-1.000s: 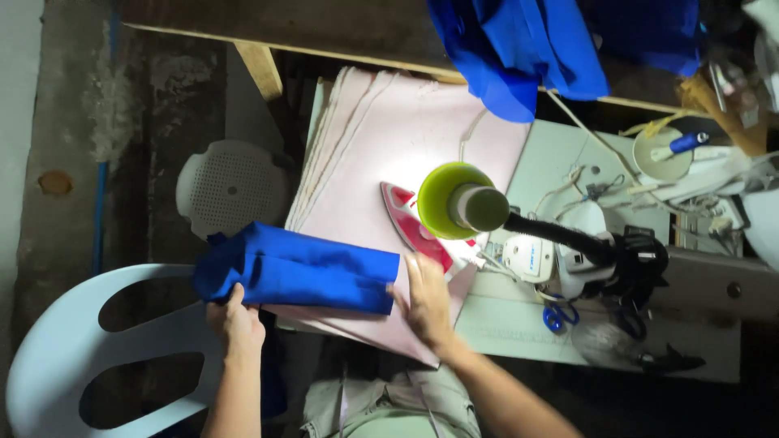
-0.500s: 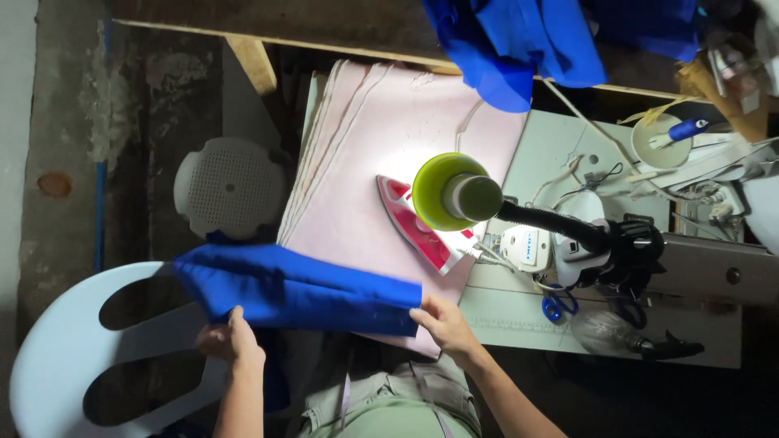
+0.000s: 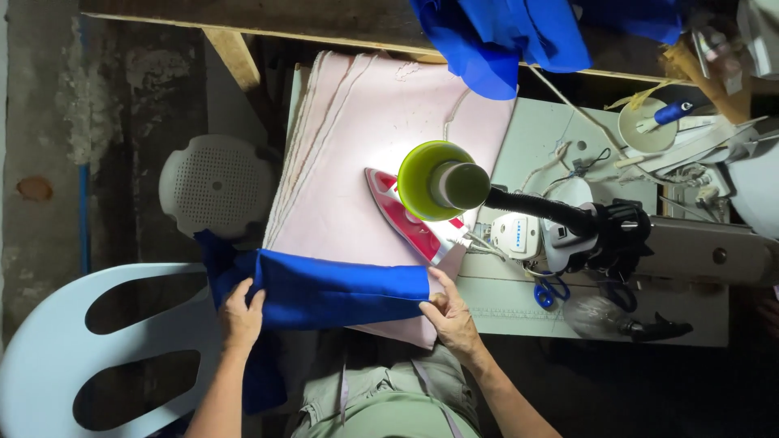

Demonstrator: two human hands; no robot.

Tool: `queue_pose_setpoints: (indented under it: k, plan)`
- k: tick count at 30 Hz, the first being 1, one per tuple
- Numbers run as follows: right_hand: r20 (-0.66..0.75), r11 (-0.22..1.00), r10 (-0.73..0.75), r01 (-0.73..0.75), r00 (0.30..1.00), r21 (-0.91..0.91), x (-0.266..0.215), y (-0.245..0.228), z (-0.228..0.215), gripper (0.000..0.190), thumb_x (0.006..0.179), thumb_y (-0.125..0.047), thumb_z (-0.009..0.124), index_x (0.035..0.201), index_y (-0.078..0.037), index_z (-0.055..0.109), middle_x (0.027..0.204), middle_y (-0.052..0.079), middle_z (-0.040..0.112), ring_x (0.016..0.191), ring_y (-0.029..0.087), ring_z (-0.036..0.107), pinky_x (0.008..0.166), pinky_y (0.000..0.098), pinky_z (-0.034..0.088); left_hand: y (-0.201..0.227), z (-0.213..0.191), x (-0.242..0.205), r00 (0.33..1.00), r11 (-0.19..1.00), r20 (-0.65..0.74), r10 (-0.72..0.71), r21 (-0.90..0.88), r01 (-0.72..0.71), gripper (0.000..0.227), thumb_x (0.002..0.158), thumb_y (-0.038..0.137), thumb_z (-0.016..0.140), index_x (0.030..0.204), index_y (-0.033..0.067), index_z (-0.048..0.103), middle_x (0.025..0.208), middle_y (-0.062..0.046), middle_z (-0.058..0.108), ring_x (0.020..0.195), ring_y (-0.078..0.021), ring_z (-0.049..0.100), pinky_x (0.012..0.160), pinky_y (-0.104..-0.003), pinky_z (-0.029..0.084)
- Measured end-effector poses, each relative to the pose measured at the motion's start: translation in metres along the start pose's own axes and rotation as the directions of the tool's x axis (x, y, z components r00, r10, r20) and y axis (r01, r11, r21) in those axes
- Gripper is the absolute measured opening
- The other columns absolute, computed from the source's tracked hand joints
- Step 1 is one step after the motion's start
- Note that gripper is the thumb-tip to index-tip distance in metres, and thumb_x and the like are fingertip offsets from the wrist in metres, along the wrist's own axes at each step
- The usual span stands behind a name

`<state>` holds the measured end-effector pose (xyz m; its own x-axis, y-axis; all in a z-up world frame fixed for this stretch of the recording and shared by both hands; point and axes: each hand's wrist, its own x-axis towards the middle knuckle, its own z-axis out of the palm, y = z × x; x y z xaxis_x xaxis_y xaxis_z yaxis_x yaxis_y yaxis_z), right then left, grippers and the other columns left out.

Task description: A person is using a hand iron to press and smooth blue fabric pieces on a workbench.

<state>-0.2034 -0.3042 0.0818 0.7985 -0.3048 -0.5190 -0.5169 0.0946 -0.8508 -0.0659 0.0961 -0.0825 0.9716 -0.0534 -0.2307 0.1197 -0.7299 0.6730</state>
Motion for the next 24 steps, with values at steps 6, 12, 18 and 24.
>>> queue_pose_setpoints:
  k: [6,12,18,24]
  plan:
    - [-0.038,0.989,0.013,-0.018,0.999,-0.147,-0.005,-0.021,-0.017,0.03,0.089,-0.013,0.072,0.117,-0.006,0.079,0.112,0.007,0.08,0.104,0.014,0.072,0.098,0.0251,0.055,0.042,-0.078,0.002,0.857,0.859,-0.161,0.49,0.256,-0.443,0.021,0.082,0.017,0.086,0.091,0.0059,0.072,0.087,-0.005,0.073,0.082,-0.0284,0.067,0.082,-0.043,0.049]
    - [-0.057,0.875,-0.152,0.108,0.987,-0.471,0.001,-0.024,-0.039,0.014,0.091,-0.025,0.066,0.097,-0.016,0.075,0.109,0.001,0.064,0.103,0.015,0.064,0.091,0.0372,0.053,0.107,-0.141,0.006,0.817,0.792,0.168,0.551,0.204,-0.576,0.042,0.091,0.035,0.067,0.13,0.0194,0.068,0.121,0.004,0.076,0.094,-0.0187,0.071,0.094,-0.036,0.049]
    - [0.118,0.543,-0.709,0.644,0.696,-0.539,-0.025,-0.078,-0.042,0.012,0.1,-0.014,0.061,0.111,-0.011,0.065,0.109,0.011,0.072,0.102,0.026,0.071,0.09,0.0364,0.06,0.163,-0.187,0.014,0.628,0.563,-0.005,0.778,0.449,-0.694,0.01,0.098,0.026,0.073,0.104,0.0188,0.072,0.119,-0.006,0.062,0.115,-0.029,0.058,0.103,-0.047,0.042]
    - [0.282,0.177,-0.835,0.716,0.473,-0.676,-0.003,0.006,-0.022,0.018,0.087,0.005,0.072,0.098,-0.009,0.074,0.109,0.01,0.069,0.111,0.034,0.064,0.098,0.0429,0.05,0.121,-0.13,0.025,0.542,0.377,0.008,0.84,0.71,-0.595,0.021,0.091,0.018,0.085,0.078,0.0263,0.071,0.112,0.004,0.072,0.115,-0.0193,0.071,0.112,-0.046,0.038]
